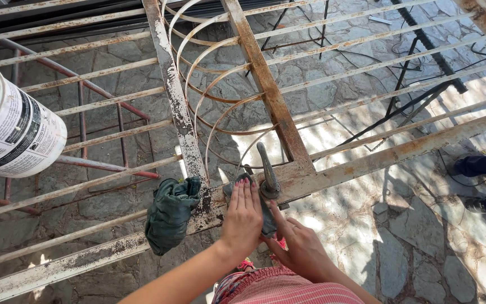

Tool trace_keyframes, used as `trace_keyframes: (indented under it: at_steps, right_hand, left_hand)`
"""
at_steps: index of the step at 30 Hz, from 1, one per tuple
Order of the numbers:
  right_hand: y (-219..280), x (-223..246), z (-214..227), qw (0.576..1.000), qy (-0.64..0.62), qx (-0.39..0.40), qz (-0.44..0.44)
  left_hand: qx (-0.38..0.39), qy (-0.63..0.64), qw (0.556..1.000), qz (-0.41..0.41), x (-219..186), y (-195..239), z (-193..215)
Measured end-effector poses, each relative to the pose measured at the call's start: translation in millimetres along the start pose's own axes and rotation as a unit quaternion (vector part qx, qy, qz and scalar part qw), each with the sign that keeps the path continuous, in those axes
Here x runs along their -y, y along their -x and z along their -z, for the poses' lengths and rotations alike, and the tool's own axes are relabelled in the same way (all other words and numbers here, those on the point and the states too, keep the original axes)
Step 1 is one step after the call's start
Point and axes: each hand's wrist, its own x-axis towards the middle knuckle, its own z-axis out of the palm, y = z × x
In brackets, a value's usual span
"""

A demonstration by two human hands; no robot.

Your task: The person sands a section of a white metal gate frame using a sanding block held in the right hand. The person holds a dark cloth in the left hand throughout the clip. The camera remains in a fixed overhead position focused on the work area.

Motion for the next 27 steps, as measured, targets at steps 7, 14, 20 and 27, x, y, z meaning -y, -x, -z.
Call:
trace_keyframes:
  at_steps: [7,14,20,27]
  right_hand:
    - [40,-30,11,0.992,-0.018,-0.084,-0.089]
    - [42,-35,22,0.987,-0.004,-0.146,-0.071]
    - [45,-44,22,0.989,-0.027,-0.125,-0.076]
    - [56,-56,26,0.99,-0.03,-0.098,-0.095]
  left_hand:
    - [-0.121,-0.046,0.986,0.109,-21,-5,-14]
    - [-0.204,-0.055,0.977,0.024,-12,7,-29]
    - [-0.176,-0.03,0.983,0.041,-18,0,-26]
    - [-0.225,0.03,0.974,-0.005,-22,29,-26]
